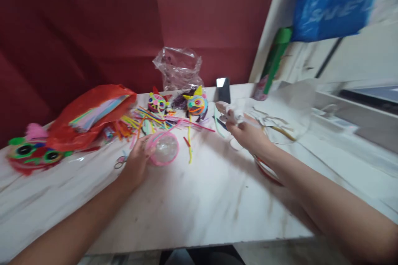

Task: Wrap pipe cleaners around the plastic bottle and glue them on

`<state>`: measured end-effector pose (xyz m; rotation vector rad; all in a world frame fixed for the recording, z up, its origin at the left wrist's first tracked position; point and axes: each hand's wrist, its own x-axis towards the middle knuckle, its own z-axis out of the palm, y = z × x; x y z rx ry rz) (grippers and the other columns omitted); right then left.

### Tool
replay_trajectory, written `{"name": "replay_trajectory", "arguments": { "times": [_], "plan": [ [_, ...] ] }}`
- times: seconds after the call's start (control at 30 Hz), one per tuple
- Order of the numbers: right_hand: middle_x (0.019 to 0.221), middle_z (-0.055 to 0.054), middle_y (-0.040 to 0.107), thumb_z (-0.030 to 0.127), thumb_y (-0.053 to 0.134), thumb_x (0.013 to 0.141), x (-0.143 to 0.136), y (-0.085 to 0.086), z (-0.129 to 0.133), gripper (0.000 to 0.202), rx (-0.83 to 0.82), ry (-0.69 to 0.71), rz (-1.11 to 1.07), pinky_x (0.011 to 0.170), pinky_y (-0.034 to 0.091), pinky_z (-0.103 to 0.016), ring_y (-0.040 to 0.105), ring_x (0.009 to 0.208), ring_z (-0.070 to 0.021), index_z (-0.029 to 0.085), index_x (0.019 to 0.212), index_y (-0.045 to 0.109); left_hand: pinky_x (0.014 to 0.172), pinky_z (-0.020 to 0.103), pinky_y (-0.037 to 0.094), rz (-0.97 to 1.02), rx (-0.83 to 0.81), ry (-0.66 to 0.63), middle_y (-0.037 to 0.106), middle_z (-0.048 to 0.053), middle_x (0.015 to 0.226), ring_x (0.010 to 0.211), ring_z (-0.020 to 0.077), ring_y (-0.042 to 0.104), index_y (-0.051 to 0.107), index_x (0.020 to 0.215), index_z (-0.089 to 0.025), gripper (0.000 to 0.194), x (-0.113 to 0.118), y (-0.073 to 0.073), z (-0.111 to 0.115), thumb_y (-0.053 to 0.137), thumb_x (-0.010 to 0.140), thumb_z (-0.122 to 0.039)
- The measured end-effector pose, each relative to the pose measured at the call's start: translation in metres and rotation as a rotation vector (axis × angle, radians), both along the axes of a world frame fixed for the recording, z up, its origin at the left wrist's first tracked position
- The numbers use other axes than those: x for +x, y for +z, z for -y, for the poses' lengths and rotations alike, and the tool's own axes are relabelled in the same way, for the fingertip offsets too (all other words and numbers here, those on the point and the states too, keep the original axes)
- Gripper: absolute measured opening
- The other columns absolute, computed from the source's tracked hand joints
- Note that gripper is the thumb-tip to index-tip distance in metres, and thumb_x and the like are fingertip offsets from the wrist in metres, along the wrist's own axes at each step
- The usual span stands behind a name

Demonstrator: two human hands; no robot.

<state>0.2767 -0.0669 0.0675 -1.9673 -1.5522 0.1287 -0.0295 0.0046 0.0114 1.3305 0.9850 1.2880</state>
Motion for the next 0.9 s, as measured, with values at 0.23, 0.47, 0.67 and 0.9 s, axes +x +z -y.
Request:
{"name": "replay_trajectory", "arguments": {
  "times": [0.23,0.47,0.67,0.9],
  "plan": [
    [0.114,-0.022,0.061,0.035,0.051,0.085,0.062,-0.026,-0.024,0.036,-0.289,-0.168,0.361,0.075,0.045,-0.036,0.064,0.096,-0.0324,0.009,0.107,0.060,0.078,0.030,0.050,0.022,-0.054,0.010,0.067,0.004,0.110,0.102,0.0246,0.062,0.059,0.107,-0.023,0.060,0.004,0.005,0.001,0.079,0.052,-0.038],
    [0.104,-0.019,0.069,0.040,0.059,0.080,0.072,-0.028,-0.022,0.035,-0.396,-0.094,0.360,0.079,0.046,-0.038,0.065,0.097,-0.0330,0.012,0.099,0.069,0.073,0.029,0.051,-0.051,-0.053,0.058,0.068,0.005,0.102,0.096,0.0245,0.064,0.057,0.108,-0.020,0.061,0.003,0.015,0.009,0.077,0.054,-0.043],
    [0.122,-0.012,0.064,0.037,0.048,0.088,0.078,0.003,-0.073,0.040,-0.205,-0.115,0.291,0.089,0.044,-0.031,0.059,0.112,-0.0249,0.017,0.120,0.061,0.080,0.032,0.053,-0.156,-0.022,0.055,0.065,0.009,0.116,0.109,0.0291,0.060,0.057,0.112,-0.018,0.065,0.007,0.014,0.011,0.074,0.056,-0.049],
    [0.123,-0.021,0.059,0.037,0.058,0.084,0.090,-0.002,-0.211,0.054,-0.104,-0.343,0.138,0.092,0.043,-0.035,0.052,0.119,-0.0304,0.006,0.127,0.051,0.090,0.034,0.055,-0.324,0.081,0.106,0.069,0.004,0.114,0.112,0.0296,0.061,0.064,0.105,-0.026,0.056,-0.005,0.005,-0.002,0.073,0.055,-0.049]
  ]
}}
